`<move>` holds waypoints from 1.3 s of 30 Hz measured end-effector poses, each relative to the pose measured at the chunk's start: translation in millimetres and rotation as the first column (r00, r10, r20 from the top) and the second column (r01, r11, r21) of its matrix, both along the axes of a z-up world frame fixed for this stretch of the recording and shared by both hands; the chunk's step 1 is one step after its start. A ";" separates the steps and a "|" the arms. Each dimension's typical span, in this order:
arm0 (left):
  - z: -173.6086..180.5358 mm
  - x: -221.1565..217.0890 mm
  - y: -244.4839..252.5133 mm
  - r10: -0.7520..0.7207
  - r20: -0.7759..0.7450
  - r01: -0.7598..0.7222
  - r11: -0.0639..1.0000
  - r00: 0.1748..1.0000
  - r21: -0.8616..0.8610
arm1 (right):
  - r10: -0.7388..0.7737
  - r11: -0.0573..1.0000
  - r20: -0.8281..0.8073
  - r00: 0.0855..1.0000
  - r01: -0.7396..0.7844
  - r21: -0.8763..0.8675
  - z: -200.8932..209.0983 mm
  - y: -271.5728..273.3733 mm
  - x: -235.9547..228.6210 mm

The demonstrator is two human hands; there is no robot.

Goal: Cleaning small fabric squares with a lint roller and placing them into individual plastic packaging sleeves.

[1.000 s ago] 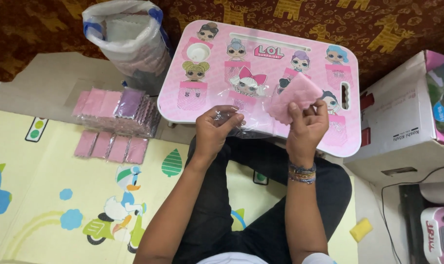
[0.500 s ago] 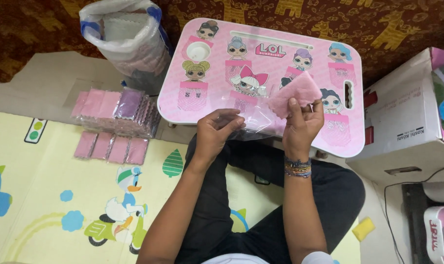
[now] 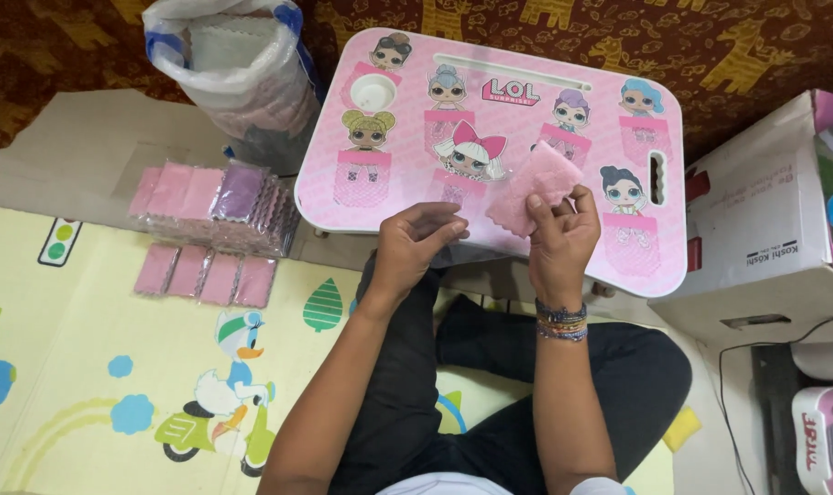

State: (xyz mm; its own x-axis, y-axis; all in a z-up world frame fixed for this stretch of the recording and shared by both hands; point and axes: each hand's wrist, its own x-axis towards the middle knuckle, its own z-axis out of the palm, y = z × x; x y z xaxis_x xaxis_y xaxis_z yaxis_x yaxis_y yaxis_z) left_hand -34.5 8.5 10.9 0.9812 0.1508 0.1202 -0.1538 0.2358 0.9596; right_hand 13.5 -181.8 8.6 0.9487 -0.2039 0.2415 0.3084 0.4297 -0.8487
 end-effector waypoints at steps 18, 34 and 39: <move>23.4 -1.0 0.6 -0.044 -0.035 0.041 0.996 0.998 -0.078 | 0.050 0.971 0.097 0.994 -0.025 -0.237 18.7 -10.9 -14.5; 30.1 -2.8 -4.3 -0.191 0.014 0.191 0.971 0.981 -0.147 | 0.017 0.961 0.077 0.997 0.005 -0.277 13.9 -27.7 -5.2; 29.9 -9.9 -4.9 -0.208 0.040 0.212 0.958 0.977 -0.194 | 0.011 0.968 0.062 0.998 0.005 -0.250 3.3 -31.4 -10.0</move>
